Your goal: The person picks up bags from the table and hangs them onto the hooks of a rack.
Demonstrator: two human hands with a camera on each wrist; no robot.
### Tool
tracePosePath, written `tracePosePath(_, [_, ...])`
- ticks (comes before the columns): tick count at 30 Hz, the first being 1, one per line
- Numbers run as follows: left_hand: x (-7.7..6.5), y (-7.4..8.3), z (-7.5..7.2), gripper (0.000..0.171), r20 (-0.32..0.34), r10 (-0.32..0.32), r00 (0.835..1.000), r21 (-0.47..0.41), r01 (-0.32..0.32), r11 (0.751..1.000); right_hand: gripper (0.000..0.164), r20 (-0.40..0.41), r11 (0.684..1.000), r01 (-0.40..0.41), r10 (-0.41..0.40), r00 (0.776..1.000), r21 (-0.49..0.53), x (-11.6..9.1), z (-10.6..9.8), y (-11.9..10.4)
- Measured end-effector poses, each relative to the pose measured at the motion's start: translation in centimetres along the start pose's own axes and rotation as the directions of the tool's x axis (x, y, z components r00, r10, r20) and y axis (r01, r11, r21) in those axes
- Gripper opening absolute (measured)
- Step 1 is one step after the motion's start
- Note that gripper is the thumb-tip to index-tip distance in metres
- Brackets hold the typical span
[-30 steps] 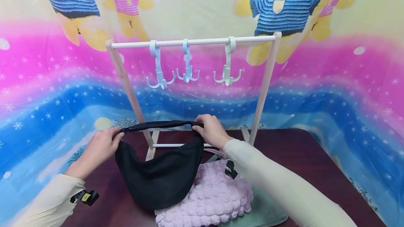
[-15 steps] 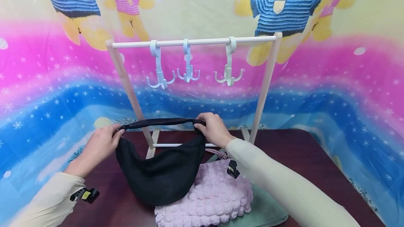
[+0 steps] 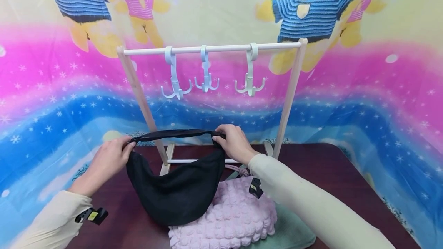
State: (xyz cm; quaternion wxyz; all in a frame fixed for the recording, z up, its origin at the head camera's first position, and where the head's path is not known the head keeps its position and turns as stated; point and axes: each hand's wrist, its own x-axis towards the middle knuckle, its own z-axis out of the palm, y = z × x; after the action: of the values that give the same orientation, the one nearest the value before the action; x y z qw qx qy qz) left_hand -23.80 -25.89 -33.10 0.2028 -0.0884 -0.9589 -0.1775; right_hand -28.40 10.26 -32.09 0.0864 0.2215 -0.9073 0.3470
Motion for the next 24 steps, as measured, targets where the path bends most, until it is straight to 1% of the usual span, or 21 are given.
tracePosePath(10, [-0.2, 0.1, -0.4, 0.023, -0.037, 0.012, 0.999, 0.008, -0.012, 1.000, 0.021, -0.024, 1.000, 0.009, -0.009, 1.000, -0.004, -0.1, -0.2, -0.5])
tracePosePath(17, [-0.3, 0.4, -0.8, 0.019, -0.051, 0.005, 0.999, -0.008, -0.005, 1.000, 0.020, -0.035, 1.000, 0.012, -0.011, 0.999, 0.016, -0.1, -0.5, -0.7])
tracePosePath(24, [-0.3, 0.6, -1.2, 0.018, -0.065, 0.023, 0.998, -0.010, -0.023, 1.000, 0.020, -0.051, 1.000, 0.023, -0.022, 0.998, 0.016, -0.1, -0.8, -0.9])
